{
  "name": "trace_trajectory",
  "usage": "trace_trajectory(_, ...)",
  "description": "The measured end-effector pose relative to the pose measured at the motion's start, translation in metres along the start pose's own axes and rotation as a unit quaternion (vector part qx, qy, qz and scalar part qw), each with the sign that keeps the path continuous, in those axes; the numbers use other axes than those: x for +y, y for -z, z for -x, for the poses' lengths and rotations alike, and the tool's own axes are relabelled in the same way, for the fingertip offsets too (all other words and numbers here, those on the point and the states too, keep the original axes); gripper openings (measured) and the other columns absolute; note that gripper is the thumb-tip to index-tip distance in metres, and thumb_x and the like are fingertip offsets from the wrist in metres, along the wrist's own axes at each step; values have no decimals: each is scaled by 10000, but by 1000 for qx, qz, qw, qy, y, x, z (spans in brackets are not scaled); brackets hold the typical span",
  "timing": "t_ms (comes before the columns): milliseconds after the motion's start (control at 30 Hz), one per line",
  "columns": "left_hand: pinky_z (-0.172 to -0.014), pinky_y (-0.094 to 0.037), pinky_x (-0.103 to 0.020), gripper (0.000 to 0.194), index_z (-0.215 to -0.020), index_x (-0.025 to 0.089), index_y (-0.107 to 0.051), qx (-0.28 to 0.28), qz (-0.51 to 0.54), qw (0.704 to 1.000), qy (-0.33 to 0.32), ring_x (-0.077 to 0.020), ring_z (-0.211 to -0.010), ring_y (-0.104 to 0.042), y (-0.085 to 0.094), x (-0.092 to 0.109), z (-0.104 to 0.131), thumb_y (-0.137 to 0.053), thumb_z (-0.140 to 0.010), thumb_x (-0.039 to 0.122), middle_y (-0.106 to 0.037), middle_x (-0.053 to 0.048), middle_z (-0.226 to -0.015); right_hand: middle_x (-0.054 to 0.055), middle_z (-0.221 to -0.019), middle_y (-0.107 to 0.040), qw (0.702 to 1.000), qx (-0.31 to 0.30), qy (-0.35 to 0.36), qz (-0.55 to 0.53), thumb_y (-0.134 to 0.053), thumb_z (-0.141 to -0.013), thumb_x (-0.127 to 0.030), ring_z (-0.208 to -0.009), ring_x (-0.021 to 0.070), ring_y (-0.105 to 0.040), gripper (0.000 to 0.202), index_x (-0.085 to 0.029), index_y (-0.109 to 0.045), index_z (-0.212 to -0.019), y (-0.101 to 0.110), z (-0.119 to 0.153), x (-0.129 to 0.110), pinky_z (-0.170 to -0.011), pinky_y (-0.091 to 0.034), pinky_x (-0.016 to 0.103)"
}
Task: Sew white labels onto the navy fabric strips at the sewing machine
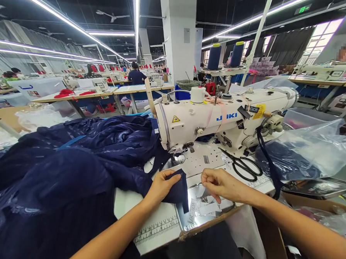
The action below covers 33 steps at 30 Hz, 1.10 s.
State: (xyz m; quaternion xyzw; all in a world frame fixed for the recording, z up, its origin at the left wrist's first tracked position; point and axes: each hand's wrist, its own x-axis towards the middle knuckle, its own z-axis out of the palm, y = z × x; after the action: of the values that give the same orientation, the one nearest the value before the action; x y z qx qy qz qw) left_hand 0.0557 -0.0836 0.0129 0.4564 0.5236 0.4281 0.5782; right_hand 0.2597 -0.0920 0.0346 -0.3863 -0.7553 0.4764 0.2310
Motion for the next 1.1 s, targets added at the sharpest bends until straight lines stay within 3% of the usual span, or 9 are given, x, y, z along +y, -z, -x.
trace_trajectory(167,-454,-394,-182,236,-614,141,-659,16,46,999,-6,-86,-468,-514,1,2,1,-739,-521,344,-608,6,-553,-95,-432,-362,998,55,7,-25,-435,-768,-219,-362,52,-313,107,-189,-399,-671,-3,-9,5,-386,-243,178)
trace_trajectory(367,-450,-400,-192,212,-607,153,-655,15,91,996,3,-84,-441,-505,0,5,4,-751,-519,320,-596,22,-514,29,-796,-555,983,142,107,-54,-485,-702,-131,-708,111,-493,182,-171,-390,-552,-10,-18,-3,-578,-363,221)
trace_trajectory(533,-480,-401,-198,220,-628,151,-664,2,100,995,1,-94,-480,-527,-2,6,5,-750,-532,329,-627,8,-565,-17,-658,-536,971,150,107,-151,-505,-774,-256,-510,78,-447,139,-171,-547,-672,-25,-33,-5,-517,-378,235)
trace_trajectory(700,-503,-381,-189,240,-571,150,-650,-4,122,992,-14,-81,-492,-505,-1,10,8,-743,-542,369,-607,19,-531,44,-789,-610,959,207,176,-84,-412,-854,-299,-883,157,-555,351,-176,-546,-554,-35,-44,-5,-783,-428,296)
trace_trajectory(767,-511,-385,-198,270,-593,140,-661,-10,117,993,-16,-89,-499,-505,-1,11,9,-720,-570,402,-608,8,-534,59,-923,-619,956,215,189,-62,-412,-857,-288,-919,160,-553,320,-174,-584,-611,-35,-45,-4,-811,-432,307)
trace_trajectory(933,-566,-416,-202,219,-625,145,-673,8,115,993,-35,-97,-544,-541,-2,9,9,-764,-525,318,-651,6,-608,67,-963,-623,956,209,203,-30,-404,-855,-260,-936,163,-554,254,-185,-645,-883,-35,-43,-4,-813,-440,310)
trace_trajectory(1100,-545,-422,-214,214,-625,149,-673,21,115,993,-11,-109,-529,-550,-3,8,11,-756,-532,323,-655,-2,-608,50,-931,-610,963,232,131,-40,-467,-807,-294,-825,153,-551,229,-189,-626,-935,-29,-51,-2,-715,-442,290)
